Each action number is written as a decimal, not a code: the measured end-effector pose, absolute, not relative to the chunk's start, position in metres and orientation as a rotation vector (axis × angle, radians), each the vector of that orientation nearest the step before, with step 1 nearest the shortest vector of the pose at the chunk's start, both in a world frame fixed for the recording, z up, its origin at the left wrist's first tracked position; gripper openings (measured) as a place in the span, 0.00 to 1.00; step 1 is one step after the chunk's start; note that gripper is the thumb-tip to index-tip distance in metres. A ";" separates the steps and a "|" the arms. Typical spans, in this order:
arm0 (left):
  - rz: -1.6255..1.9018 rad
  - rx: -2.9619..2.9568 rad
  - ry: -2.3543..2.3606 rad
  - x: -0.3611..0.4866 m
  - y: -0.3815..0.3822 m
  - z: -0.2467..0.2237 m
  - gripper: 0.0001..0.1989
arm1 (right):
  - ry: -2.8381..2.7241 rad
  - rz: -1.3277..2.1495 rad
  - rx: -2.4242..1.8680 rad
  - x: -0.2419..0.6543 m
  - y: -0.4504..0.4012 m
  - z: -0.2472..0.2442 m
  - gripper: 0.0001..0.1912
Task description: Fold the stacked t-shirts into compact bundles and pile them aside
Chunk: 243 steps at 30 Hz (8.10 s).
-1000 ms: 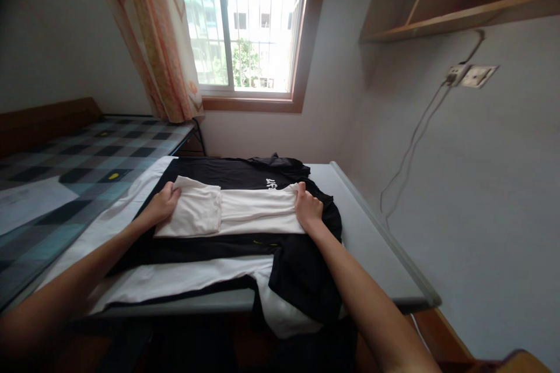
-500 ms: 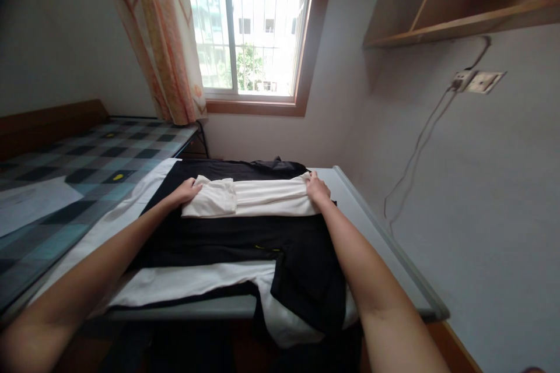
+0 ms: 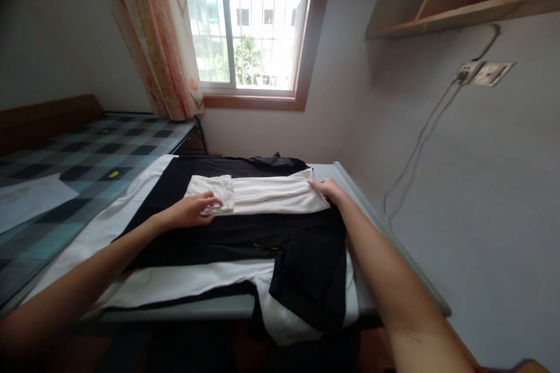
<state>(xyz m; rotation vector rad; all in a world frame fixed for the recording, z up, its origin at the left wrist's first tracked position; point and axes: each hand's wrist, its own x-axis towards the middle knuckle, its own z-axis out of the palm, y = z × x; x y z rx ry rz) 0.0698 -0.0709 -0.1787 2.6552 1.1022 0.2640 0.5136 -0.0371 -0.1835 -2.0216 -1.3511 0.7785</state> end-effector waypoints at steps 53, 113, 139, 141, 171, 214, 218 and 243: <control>0.672 2.523 1.017 0.078 -0.034 -0.198 0.17 | -1.779 1.059 -1.535 0.297 -0.026 -0.142 0.20; 0.348 2.666 1.509 0.107 -0.054 -0.231 0.32 | -2.329 0.073 -1.537 0.351 -0.050 -0.222 0.26; 0.455 2.573 1.798 0.074 -0.035 -0.210 0.27 | -1.474 0.646 -1.799 0.378 -0.037 -0.211 0.19; 0.644 2.527 1.813 0.072 -0.034 -0.204 0.24 | -1.422 0.699 -1.742 0.386 -0.033 -0.208 0.19; 1.060 1.452 1.152 0.095 -0.024 -0.224 0.38 | -2.005 0.586 -1.249 0.309 -0.033 -0.122 0.15; 0.417 2.475 1.453 0.096 -0.037 -0.217 0.34 | -2.455 0.218 -1.490 0.321 -0.056 -0.220 0.37; 0.595 2.400 1.637 0.091 -0.035 -0.220 0.28 | -2.371 0.226 -1.460 0.327 -0.061 -0.220 0.33; 1.050 1.031 1.102 0.103 -0.050 -0.192 0.28 | -1.731 0.402 -1.794 0.333 -0.064 -0.207 0.23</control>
